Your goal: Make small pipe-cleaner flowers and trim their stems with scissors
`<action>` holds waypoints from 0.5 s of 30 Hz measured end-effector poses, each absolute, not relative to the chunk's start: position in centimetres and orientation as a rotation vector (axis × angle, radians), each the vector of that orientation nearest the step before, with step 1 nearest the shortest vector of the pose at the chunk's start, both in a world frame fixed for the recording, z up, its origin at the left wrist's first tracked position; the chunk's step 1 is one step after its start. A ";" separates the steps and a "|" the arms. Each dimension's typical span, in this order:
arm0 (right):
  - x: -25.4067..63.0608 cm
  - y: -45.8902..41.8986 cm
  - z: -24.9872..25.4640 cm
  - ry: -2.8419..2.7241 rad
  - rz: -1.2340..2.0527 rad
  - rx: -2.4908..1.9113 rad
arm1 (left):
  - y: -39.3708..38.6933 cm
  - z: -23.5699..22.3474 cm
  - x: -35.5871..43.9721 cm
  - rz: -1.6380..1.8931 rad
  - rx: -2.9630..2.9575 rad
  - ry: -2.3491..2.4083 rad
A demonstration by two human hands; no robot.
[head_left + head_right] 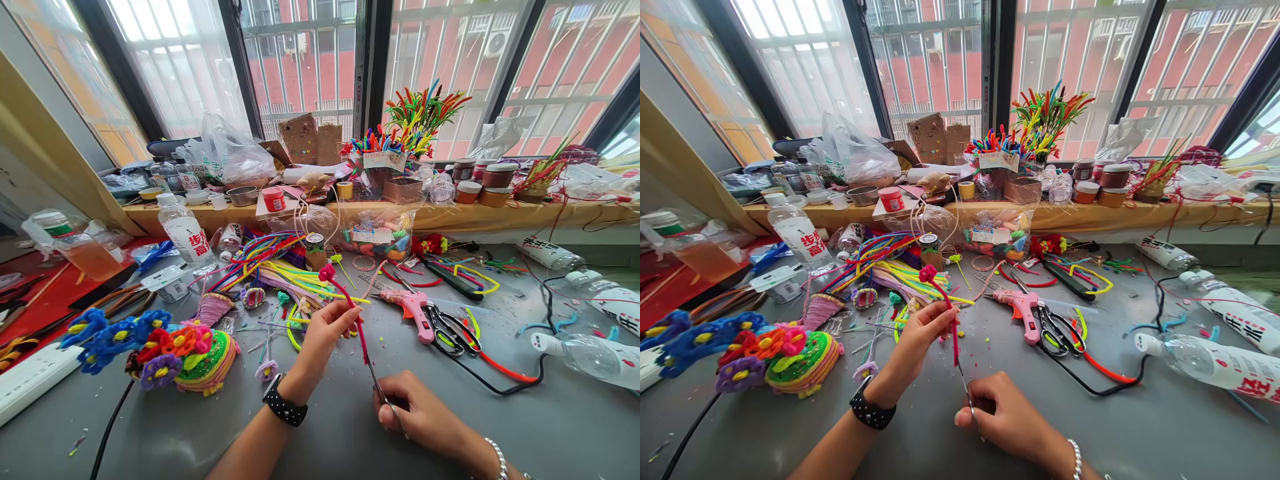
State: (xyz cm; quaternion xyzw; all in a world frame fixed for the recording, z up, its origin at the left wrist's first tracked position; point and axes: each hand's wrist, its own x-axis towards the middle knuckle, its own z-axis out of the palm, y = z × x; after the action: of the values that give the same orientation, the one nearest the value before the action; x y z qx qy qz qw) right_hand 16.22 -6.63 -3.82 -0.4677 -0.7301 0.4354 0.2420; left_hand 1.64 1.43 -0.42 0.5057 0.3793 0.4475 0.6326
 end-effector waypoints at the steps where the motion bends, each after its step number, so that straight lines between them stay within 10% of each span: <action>1: 16.2 -6.6 -3.9 -1.985 1.187 -1.286 | 1.4 -0.5 1.6 1.024 1.152 0.871; 15: 15.7 -6.2 -4.9 -1.849 1.138 -1.313 | 1.8 -0.6 1.3 1.105 1.059 0.905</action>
State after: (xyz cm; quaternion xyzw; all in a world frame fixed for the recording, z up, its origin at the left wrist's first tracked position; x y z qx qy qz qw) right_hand 15.73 -6.21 -4.94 -0.4941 -0.6957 0.4282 0.2976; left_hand 1.35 1.81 -0.60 0.4623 0.3951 0.4826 0.6303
